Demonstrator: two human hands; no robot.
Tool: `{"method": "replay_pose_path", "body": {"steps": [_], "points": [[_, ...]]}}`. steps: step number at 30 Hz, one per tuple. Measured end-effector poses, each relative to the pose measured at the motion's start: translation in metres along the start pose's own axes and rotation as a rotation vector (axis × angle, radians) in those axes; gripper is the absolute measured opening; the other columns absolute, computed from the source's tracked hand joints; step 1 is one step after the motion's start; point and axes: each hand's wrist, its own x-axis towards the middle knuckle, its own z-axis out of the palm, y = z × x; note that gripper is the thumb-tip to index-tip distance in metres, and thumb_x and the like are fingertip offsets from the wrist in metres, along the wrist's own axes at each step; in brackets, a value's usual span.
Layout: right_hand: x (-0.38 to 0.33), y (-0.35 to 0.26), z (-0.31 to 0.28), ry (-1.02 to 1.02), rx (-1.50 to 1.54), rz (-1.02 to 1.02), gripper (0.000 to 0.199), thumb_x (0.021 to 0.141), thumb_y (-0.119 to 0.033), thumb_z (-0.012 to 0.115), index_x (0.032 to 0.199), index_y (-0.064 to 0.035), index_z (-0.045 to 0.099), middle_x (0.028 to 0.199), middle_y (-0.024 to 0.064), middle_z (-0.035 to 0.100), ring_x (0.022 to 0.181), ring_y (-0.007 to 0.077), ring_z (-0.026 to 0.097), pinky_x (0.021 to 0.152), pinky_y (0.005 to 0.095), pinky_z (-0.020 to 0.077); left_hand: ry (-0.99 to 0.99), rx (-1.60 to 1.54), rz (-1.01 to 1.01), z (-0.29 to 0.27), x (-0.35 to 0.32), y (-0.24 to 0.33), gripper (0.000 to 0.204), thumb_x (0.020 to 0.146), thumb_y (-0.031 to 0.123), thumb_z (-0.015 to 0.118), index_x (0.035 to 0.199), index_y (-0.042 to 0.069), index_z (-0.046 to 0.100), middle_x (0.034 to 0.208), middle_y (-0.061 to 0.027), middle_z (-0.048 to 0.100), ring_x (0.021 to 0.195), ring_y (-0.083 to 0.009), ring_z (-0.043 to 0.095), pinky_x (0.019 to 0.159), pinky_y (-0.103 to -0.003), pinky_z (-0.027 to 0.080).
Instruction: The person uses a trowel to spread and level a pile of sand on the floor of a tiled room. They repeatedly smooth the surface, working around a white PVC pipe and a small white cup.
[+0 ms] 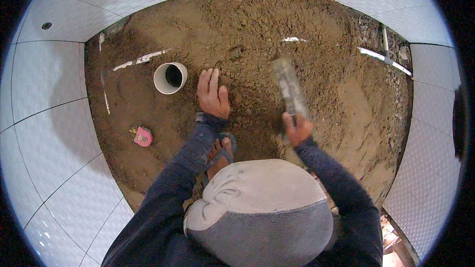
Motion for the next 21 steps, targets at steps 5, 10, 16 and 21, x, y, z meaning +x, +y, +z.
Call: {"method": "replay_pose_path", "body": {"steps": [5, 10, 16, 21], "points": [[-0.016, -0.054, 0.051, -0.122, 0.248, 0.156, 0.041, 0.09, -0.039, 0.059, 0.094, 0.0016, 0.064, 0.08, 0.0263, 0.065, 0.077, 0.0397, 0.065, 0.07, 0.0457, 0.0497, 0.111, -0.228, -0.165, 0.023, -0.018, 0.035, 0.048, 0.098, 0.031, 0.039, 0.132, -0.001, 0.049, 0.135, -0.0233, 0.044, 0.128, -0.0422, 0.038, 0.106, -0.053, 0.031], [0.01, -0.098, 0.029, -0.339, 0.469, 0.172, 0.035, 0.091, -0.033, 0.058, 0.094, 0.0007, 0.064, 0.082, 0.0173, 0.066, 0.077, 0.0293, 0.062, 0.072, 0.0398, 0.0472, 0.29, -0.333, -0.261, 0.026, -0.012, 0.038, 0.036, 0.09, 0.011, 0.052, 0.123, -0.002, 0.055, 0.123, -0.0209, 0.056, 0.116, -0.0372, 0.049, 0.102, -0.045, 0.038], [0.067, -0.083, -0.017, -0.383, 0.404, 0.134, 0.031, 0.089, -0.033, 0.061, 0.097, -0.0031, 0.063, 0.074, 0.0096, 0.064, 0.069, 0.0201, 0.06, 0.063, 0.0366, 0.0481, 0.393, -0.529, -0.501, 0.033, 0.045, 0.081, 0.038, 0.091, 0.015, 0.055, 0.125, -0.002, 0.055, 0.125, -0.02, 0.053, 0.118, -0.0328, 0.049, 0.102, -0.042, 0.038], [0.157, -0.146, -0.043, -0.61, 0.181, 0.113, 0.038, 0.088, -0.04, 0.063, 0.095, -0.0034, 0.061, 0.066, 0.0059, 0.06, 0.057, 0.0161, 0.059, 0.05, 0.0328, 0.047, 0.582, -0.452, -0.576, 0.031, 0.106, 0.063, 0.039, 0.094, 0.016, 0.051, 0.128, -0.003, 0.052, 0.126, -0.0208, 0.052, 0.117, -0.034, 0.05, 0.1, -0.04, 0.039]]}}
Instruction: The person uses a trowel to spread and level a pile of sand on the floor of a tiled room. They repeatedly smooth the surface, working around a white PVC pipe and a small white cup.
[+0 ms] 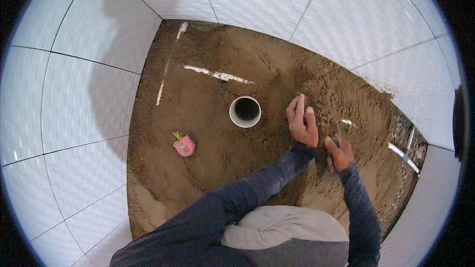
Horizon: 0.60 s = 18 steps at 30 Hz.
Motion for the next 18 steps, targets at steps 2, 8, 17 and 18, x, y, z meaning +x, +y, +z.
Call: {"method": "replay_pose_path", "body": {"steps": [2, 8, 17, 18], "points": [[0.028, -0.055, -0.013, -0.144, -0.008, 0.084, 0.041, 0.087, -0.044, 0.062, 0.094, -0.0034, 0.061, 0.062, 0.0057, 0.058, 0.049, 0.0161, 0.056, 0.044, 0.0312, 0.0448, 0.13, -0.016, -0.027, 0.007, 0.035, 0.004, 0.038, 0.095, 0.017, 0.049, 0.127, -0.003, 0.053, 0.123, -0.0213, 0.053, 0.114, -0.035, 0.051, 0.099, -0.041, 0.04], [0.17, -0.175, 0.022, -0.46, -0.493, -0.383, 0.057, 0.093, -0.051, 0.045, 0.069, -0.0023, 0.063, 0.044, 0.0118, 0.055, 0.044, 0.0224, 0.057, 0.054, 0.038, 0.0496, 0.522, 0.144, 0.015, -0.021, 0.181, -0.035, 0.036, 0.097, 0.022, 0.046, 0.119, -0.006, 0.055, 0.116, -0.0262, 0.055, 0.108, -0.0403, 0.051, 0.094, -0.046, 0.04], [0.178, -0.251, 0.067, -0.298, -0.854, -0.562, 0.047, 0.087, -0.045, 0.055, 0.082, 0.0015, 0.065, 0.073, 0.0182, 0.066, 0.063, 0.0332, 0.065, 0.058, 0.0435, 0.0508, 0.502, 0.378, -0.042, -0.203, 0.303, -0.135, 0.056, 0.096, 0.035, 0.043, 0.13, -0.009, 0.047, 0.137, -0.0286, 0.042, 0.13, -0.0393, 0.038, 0.106, -0.043, 0.032], [0.153, -0.227, 0.05, -0.1, -0.744, -0.574, 0.048, 0.086, -0.045, 0.056, 0.085, 0.0016, 0.066, 0.076, 0.02, 0.066, 0.069, 0.0354, 0.066, 0.062, 0.0453, 0.0517, 0.472, 0.338, -0.004, -0.207, 0.289, -0.12, 0.056, 0.096, 0.035, 0.043, 0.132, -0.008, 0.045, 0.14, -0.0276, 0.039, 0.132, -0.0385, 0.035, 0.107, -0.043, 0.031]]}}
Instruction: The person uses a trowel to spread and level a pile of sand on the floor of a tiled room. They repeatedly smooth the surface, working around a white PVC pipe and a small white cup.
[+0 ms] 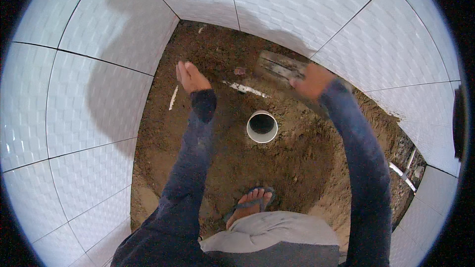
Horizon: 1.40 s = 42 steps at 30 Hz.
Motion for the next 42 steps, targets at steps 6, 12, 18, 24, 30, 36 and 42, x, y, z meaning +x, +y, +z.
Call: {"method": "replay_pose_path", "body": {"steps": [6, 12, 18, 24, 30, 36, 42], "points": [[-0.002, -0.036, 0.06, 0.198, 0.111, -0.188, 0.047, 0.085, -0.049, 0.057, 0.096, -0.0048, 0.066, 0.087, 0.0215, 0.066, 0.082, 0.0407, 0.063, 0.072, 0.0512, 0.0507, -0.133, 0.255, 0.24, -0.054, -0.052, -0.022, 0.054, 0.099, 0.034, 0.039, 0.137, -0.004, 0.041, 0.146, -0.0233, 0.034, 0.136, -0.0367, 0.031, 0.11, -0.049, 0.024], [0.084, -0.072, 0.097, -0.025, 0.059, 0.035, 0.049, 0.086, -0.049, 0.054, 0.111, -0.0084, 0.065, 0.103, 0.0206, 0.066, 0.099, 0.0378, 0.063, 0.087, 0.0483, 0.0484, -0.231, 0.6, 0.38, -0.087, -0.057, -0.045, 0.052, 0.099, 0.034, 0.037, 0.141, 0.003, 0.037, 0.148, -0.0154, 0.035, 0.139, -0.0323, 0.028, 0.112, -0.054, 0.017], [0.081, -0.026, 0.098, -0.049, 0.218, 0.157, 0.056, 0.086, -0.051, 0.052, 0.118, -0.006, 0.062, 0.109, 0.0225, 0.065, 0.104, 0.0392, 0.061, 0.093, 0.0465, 0.0464, -0.201, 0.739, 0.365, -0.082, -0.054, -0.05, 0.051, 0.097, 0.028, 0.042, 0.139, 0.0, 0.039, 0.147, -0.0154, 0.037, 0.136, -0.0327, 0.034, 0.111, -0.051, 0.023], [0.037, -0.054, 0.09, 0.05, 0.337, 0.0, 0.06, 0.086, -0.054, 0.052, 0.116, -0.0036, 0.063, 0.11, 0.0267, 0.062, 0.105, 0.0396, 0.06, 0.091, 0.046, 0.0468, -0.161, 0.795, 0.344, -0.092, -0.048, -0.059, 0.056, 0.097, 0.038, 0.041, 0.141, 0.002, 0.038, 0.148, -0.0139, 0.035, 0.137, -0.0305, 0.032, 0.112, -0.055, 0.017], [0.097, -0.018, 0.063, -0.031, 0.202, 0.268, 0.065, 0.085, -0.055, 0.055, 0.116, 0.0018, 0.061, 0.113, 0.0244, 0.063, 0.106, 0.0382, 0.06, 0.095, 0.0441, 0.0454, -0.179, 0.689, 0.355, -0.075, -0.059, -0.054, 0.058, 0.095, 0.039, 0.045, 0.14, 0.002, 0.039, 0.147, -0.0142, 0.037, 0.137, -0.0309, 0.032, 0.111, -0.056, 0.017], [0.031, 0.087, 0.093, 0.006, 0.709, 0.453, 0.052, 0.086, -0.045, 0.06, 0.109, 0.0012, 0.062, 0.098, 0.0143, 0.065, 0.088, 0.0247, 0.062, 0.082, 0.0386, 0.0505, -0.165, 0.46, 0.484, -0.103, -0.026, -0.08, 0.038, 0.093, 0.023, 0.052, 0.12, -0.003, 0.058, 0.13, -0.0177, 0.055, 0.117, -0.0334, 0.053, 0.1, -0.043, 0.039], [-0.12, 0.162, 0.128, 0.04, 0.383, 0.365, 0.059, 0.088, -0.055, 0.051, 0.112, -0.0025, 0.061, 0.105, 0.02, 0.06, 0.097, 0.0329, 0.056, 0.085, 0.043, 0.0432, -0.315, 0.114, 0.178, -0.188, -0.007, -0.063, 0.03, 0.09, 0.014, 0.056, 0.115, 0.0, 0.062, 0.117, -0.0179, 0.062, 0.108, -0.0318, 0.059, 0.091, -0.038, 0.047]]}}
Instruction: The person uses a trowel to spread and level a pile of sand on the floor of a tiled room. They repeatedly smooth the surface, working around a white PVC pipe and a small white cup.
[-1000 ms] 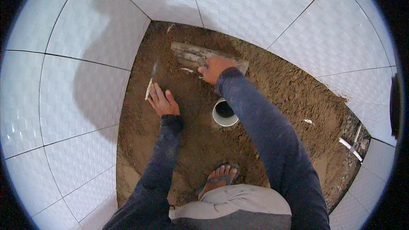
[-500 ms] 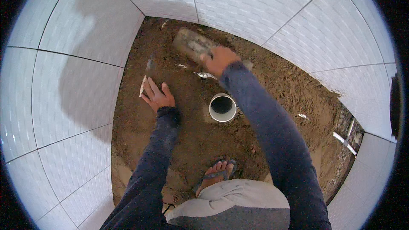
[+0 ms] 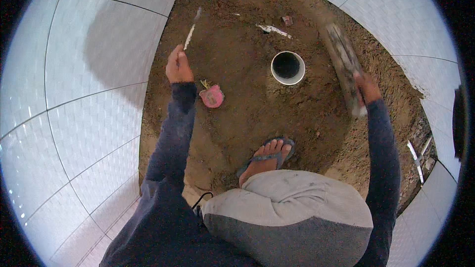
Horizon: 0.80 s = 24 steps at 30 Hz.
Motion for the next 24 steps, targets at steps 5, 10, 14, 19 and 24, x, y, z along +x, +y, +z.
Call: {"method": "replay_pose_path", "body": {"steps": [5, 10, 14, 19, 24], "points": [[-0.136, 0.046, -0.027, -0.02, 0.117, 0.049, 0.05, 0.09, -0.047, 0.055, 0.111, -0.002, 0.064, 0.096, 0.0157, 0.065, 0.09, 0.0279, 0.061, 0.08, 0.04, 0.0462, -0.31, 0.218, 0.317, -0.004, -0.082, 0.065, 0.044, 0.079, 0.025, 0.071, 0.117, 0.005, 0.063, 0.115, -0.0175, 0.062, 0.106, -0.034, 0.058, 0.092, -0.041, 0.046], [-0.188, 0.042, -0.051, 0.0, -0.166, -0.065, 0.057, 0.089, -0.056, 0.051, 0.112, -0.0048, 0.063, 0.097, 0.0257, 0.065, 0.09, 0.0435, 0.061, 0.079, 0.049, 0.0482, -0.494, 0.613, 0.235, -0.013, -0.13, 0.04, 0.069, 0.063, 0.039, 0.081, 0.121, 0.01, 0.058, 0.113, -0.0155, 0.061, 0.104, -0.0352, 0.058, 0.088, -0.047, 0.047], [-0.184, 0.092, -0.037, 0.384, -0.005, -0.043, 0.059, 0.088, -0.057, 0.049, 0.116, -0.0056, 0.061, 0.098, 0.0271, 0.064, 0.094, 0.0441, 0.06, 0.084, 0.0497, 0.0476, -0.466, 0.546, 0.237, -0.005, -0.127, 0.024, 0.069, 0.066, 0.038, 0.079, 0.124, 0.007, 0.055, 0.111, -0.0207, 0.059, 0.103, -0.041, 0.055, 0.087, -0.049, 0.046], [-0.199, 0.148, -0.065, 0.446, 0.103, 0.392, 0.059, 0.088, -0.056, 0.05, 0.102, -0.0008, 0.066, 0.094, 0.0257, 0.066, 0.091, 0.0418, 0.063, 0.081, 0.0464, 0.0485, -0.346, 0.56, 0.447, -0.017, -0.153, 0.015, 0.065, 0.079, 0.038, 0.068, 0.134, 0.009, 0.048, 0.12, -0.0226, 0.054, 0.113, -0.0403, 0.049, 0.092, -0.051, 0.041], [-0.214, 0.272, -0.063, 0.864, 0.045, 0.626, 0.056, 0.09, -0.051, 0.05, 0.08, 0.0031, 0.061, 0.069, 0.0171, 0.062, 0.066, 0.029, 0.063, 0.063, 0.0436, 0.0492, -0.197, 0.693, 0.519, 0.029, -0.184, 0.018, 0.058, 0.092, 0.045, 0.052, 0.138, 0.011, 0.045, 0.124, -0.0222, 0.051, 0.116, -0.0384, 0.047, 0.095, -0.051, 0.038]]}}
